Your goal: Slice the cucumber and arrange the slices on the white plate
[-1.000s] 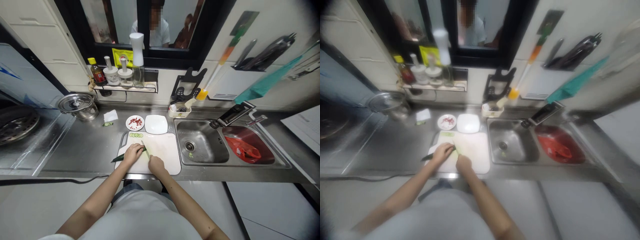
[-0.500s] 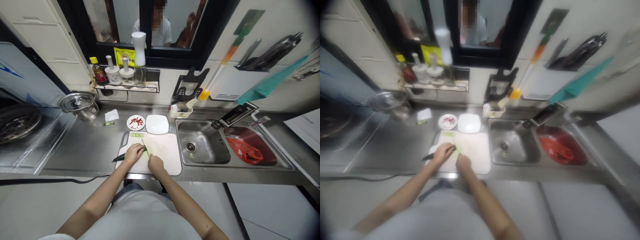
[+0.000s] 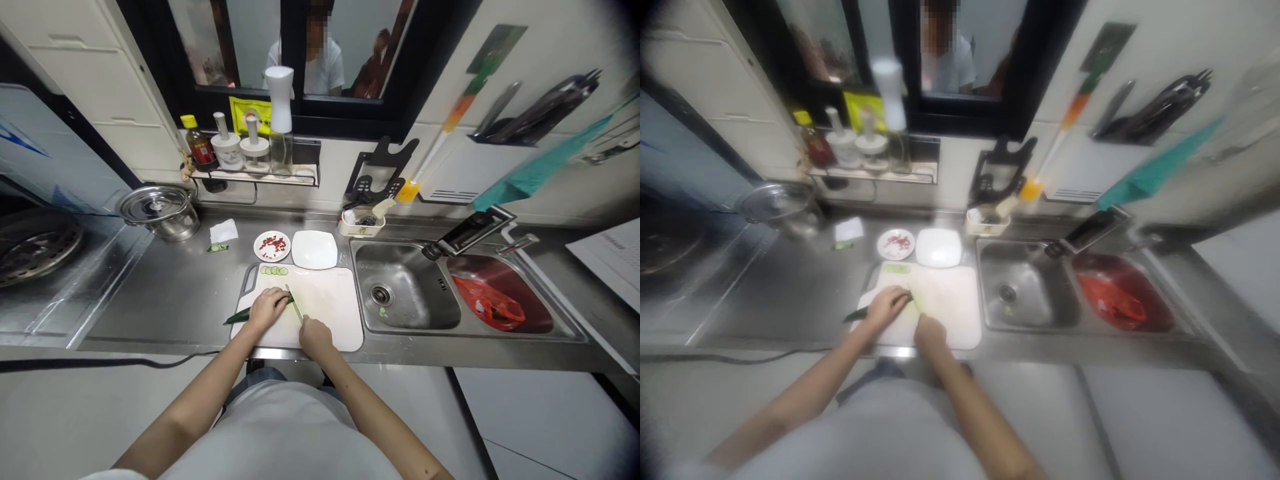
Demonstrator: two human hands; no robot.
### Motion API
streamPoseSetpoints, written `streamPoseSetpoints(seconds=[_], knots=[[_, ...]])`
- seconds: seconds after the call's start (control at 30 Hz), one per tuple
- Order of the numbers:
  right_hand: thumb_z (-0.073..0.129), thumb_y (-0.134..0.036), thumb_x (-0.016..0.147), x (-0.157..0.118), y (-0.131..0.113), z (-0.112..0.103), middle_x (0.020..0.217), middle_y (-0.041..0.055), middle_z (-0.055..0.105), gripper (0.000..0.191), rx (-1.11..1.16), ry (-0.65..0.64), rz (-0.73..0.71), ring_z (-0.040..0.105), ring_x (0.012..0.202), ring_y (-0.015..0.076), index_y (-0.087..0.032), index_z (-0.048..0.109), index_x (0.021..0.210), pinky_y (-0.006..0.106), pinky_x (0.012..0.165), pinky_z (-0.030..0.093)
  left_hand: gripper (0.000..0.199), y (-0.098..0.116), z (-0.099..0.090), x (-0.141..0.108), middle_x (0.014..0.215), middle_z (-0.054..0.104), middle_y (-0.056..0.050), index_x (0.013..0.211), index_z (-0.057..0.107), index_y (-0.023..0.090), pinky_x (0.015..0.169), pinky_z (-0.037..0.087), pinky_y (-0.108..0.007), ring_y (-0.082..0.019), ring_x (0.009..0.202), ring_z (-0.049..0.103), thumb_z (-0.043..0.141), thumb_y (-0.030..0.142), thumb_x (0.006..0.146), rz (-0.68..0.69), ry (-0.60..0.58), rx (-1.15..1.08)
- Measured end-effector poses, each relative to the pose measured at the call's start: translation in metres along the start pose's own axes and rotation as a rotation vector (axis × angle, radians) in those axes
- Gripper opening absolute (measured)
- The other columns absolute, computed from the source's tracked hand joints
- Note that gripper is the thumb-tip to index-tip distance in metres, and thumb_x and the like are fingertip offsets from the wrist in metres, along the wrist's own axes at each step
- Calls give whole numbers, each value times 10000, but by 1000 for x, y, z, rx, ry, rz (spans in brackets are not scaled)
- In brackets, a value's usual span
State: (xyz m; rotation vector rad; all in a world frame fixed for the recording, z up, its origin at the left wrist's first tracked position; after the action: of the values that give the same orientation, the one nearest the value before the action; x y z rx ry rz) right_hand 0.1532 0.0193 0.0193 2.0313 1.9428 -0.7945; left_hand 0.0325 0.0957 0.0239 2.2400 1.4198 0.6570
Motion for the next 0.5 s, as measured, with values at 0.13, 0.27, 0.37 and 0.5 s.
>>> streamPoseSetpoints(seconds=[0.13, 0.27, 0.37, 0.5], knots=[[323, -105, 922, -11, 6, 2, 987, 172, 692, 339, -3, 10, 13, 660, 987, 234, -114, 596, 1123, 300, 780, 467, 217, -1, 0, 0, 986, 672, -33, 1024, 690, 258, 840, 457, -309, -181, 948, 577, 509, 286, 907, -3, 2, -8], [326, -100, 914, -10, 5, 2, 990, 174, 692, 339, -2, 2, 9, 659, 989, 240, -114, 595, 1120, 309, 779, 474, 221, -1, 1, 0, 988, 672, -33, 1027, 689, 260, 844, 457, -312, -181, 943, 577, 502, 283, 912, -3, 1, -11], [325, -89, 905, 0, 1, 0, 1004, 169, 692, 347, 2, -6, 9, 657, 999, 236, -116, 586, 1132, 311, 786, 474, 217, 1, 0, -1, 981, 671, -34, 1022, 687, 260, 835, 455, -311, -184, 942, 577, 501, 288, 914, 2, -4, -9], [345, -89, 895, 15, -6, -6, 1001, 164, 695, 339, 30, 16, 13, 655, 1008, 225, -120, 588, 1128, 297, 791, 470, 209, 3, -2, -1, 991, 671, -26, 1017, 683, 260, 833, 449, -308, -184, 946, 573, 504, 290, 914, -2, 4, -1]])
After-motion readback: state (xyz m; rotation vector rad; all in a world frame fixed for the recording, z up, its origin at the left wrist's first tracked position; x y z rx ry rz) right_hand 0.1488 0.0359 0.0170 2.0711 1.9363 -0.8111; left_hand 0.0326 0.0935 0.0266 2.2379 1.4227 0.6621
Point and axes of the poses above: each hand's wrist, its own x-axis towards the middle knuckle, its own z-axis out of the palm, y = z × x, the point moved 10 cm from there along x, towards the middle knuckle
